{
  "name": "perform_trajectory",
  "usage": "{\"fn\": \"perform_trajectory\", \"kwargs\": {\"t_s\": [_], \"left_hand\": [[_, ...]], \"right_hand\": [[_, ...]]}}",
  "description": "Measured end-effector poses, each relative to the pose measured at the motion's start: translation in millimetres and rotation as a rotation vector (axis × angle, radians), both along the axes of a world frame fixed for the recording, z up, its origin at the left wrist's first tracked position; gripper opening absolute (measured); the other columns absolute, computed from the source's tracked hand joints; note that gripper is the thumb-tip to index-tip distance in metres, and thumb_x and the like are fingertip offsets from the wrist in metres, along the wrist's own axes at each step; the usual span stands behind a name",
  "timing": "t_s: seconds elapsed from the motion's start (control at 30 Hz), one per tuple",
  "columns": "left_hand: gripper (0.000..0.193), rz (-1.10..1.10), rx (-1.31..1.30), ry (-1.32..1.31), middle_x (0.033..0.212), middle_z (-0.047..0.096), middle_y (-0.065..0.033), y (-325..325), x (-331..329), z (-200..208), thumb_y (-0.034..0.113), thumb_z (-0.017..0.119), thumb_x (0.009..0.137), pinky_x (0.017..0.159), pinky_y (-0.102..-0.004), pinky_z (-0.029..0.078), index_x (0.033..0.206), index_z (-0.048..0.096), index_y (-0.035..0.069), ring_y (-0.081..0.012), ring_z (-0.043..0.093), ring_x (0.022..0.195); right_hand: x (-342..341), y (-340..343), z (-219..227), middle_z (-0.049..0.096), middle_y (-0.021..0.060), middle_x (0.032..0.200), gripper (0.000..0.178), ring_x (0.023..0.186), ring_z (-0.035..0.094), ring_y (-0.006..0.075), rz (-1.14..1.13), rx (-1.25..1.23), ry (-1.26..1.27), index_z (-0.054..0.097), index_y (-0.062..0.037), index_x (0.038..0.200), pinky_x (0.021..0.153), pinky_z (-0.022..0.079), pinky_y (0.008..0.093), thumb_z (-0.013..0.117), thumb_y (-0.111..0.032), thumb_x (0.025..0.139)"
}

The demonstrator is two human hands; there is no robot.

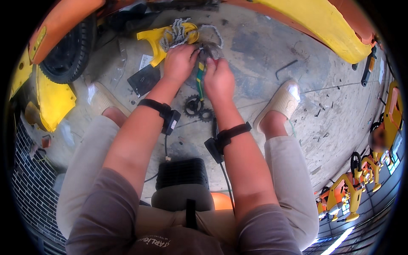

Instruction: The person is using pliers and a hammer to repair a scooter chain, handling a gear and the chain links by hand.

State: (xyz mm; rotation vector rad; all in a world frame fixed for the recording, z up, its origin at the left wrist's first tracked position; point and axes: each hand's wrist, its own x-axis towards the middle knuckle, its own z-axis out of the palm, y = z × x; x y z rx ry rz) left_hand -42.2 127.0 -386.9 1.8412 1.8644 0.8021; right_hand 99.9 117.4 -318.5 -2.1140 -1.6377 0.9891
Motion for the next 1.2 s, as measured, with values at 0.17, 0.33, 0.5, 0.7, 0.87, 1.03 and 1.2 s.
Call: {"fn": "perform_trajectory", "kwargs": {"t_s": [0.17,0.33,0.5,0.7,0.87,1.03,1.2], "left_hand": [[0.011,0.008,-0.029,0.008,0.087,0.069,-0.0077,0.5,1.9,0.5,0.019,0.071,0.086,0.082,-0.0432,0.048,0.09,0.07,0.009,-0.0296,0.065,0.09],[0.011,0.015,-0.035,0.004,0.087,0.069,-0.0076,0.4,1.5,-1.1,0.019,0.07,0.087,0.082,-0.0431,0.048,0.09,0.069,0.009,-0.0294,0.065,0.09],[0.011,0.013,-0.006,0.014,0.085,0.07,-0.009,1.2,1.8,-0.3,0.018,0.071,0.087,0.078,-0.0448,0.049,0.09,0.072,0.008,-0.0312,0.066,0.087],[0.011,0.021,-0.004,-0.001,0.087,0.07,-0.0085,0.1,1.7,-2.6,0.019,0.071,0.087,0.08,-0.0439,0.048,0.09,0.07,0.008,-0.0301,0.066,0.089],[0.011,0.021,-0.008,0.015,0.087,0.069,-0.009,-0.8,1.9,-1.8,0.018,0.071,0.086,0.079,-0.0442,0.049,0.09,0.07,0.008,-0.0305,0.066,0.088],[0.01,0.013,0.049,0.004,0.084,0.069,-0.0106,0.5,1.2,-1.9,0.016,0.071,0.086,0.073,-0.0462,0.05,0.09,0.071,0.007,-0.0332,0.067,0.084],[0.009,0.02,0.047,-0.007,0.083,0.069,-0.0107,1.0,0.9,-3.3,0.016,0.071,0.086,0.073,-0.0462,0.05,0.09,0.071,0.007,-0.0331,0.067,0.084]], "right_hand": [[-3.7,-3.2,-0.6,0.069,0.0293,0.089,0.038,0.088,0.066,0.0507,-0.059,0.085,0.021,0.06,0.0004,0.102,0.075,0.051,0.0527,0.058,-0.037,0.103],[-4.3,3.7,2.8,0.07,0.0278,0.095,0.036,0.092,0.066,0.0486,0.068,-0.066,-0.101,0.063,0.0006,0.103,0.079,0.052,0.0542,0.056,-0.034,0.102],[-4.0,0.3,5.4,0.07,0.0267,0.094,0.035,0.092,0.066,0.0482,-0.021,-0.016,-0.069,0.063,-0.0001,0.103,0.08,0.052,0.0533,0.057,-0.034,0.101],[-7.6,5.0,5.9,0.07,0.0274,0.093,0.036,0.092,0.066,0.0488,0.066,-0.069,-0.099,0.064,0.0001,0.106,0.081,0.052,0.0533,0.057,-0.035,0.101],[-6.7,0.6,0.9,0.07,0.0269,0.092,0.035,0.091,0.067,0.0477,-0.02,-0.004,-0.036,0.064,0.0,0.105,0.081,0.052,0.0533,0.058,-0.034,0.101],[-4.2,-0.8,1.7,0.07,0.0264,0.095,0.036,0.092,0.068,0.0459,0.056,-0.019,-0.129,0.063,-0.0004,0.106,0.082,0.053,0.0532,0.057,-0.035,0.101],[-5.7,4.9,2.6,0.07,0.0273,0.094,0.034,0.09,0.068,0.0463,0.092,-0.054,-0.152,0.064,-0.0014,0.107,0.078,0.054,0.0525,0.057,-0.034,0.101]]}}
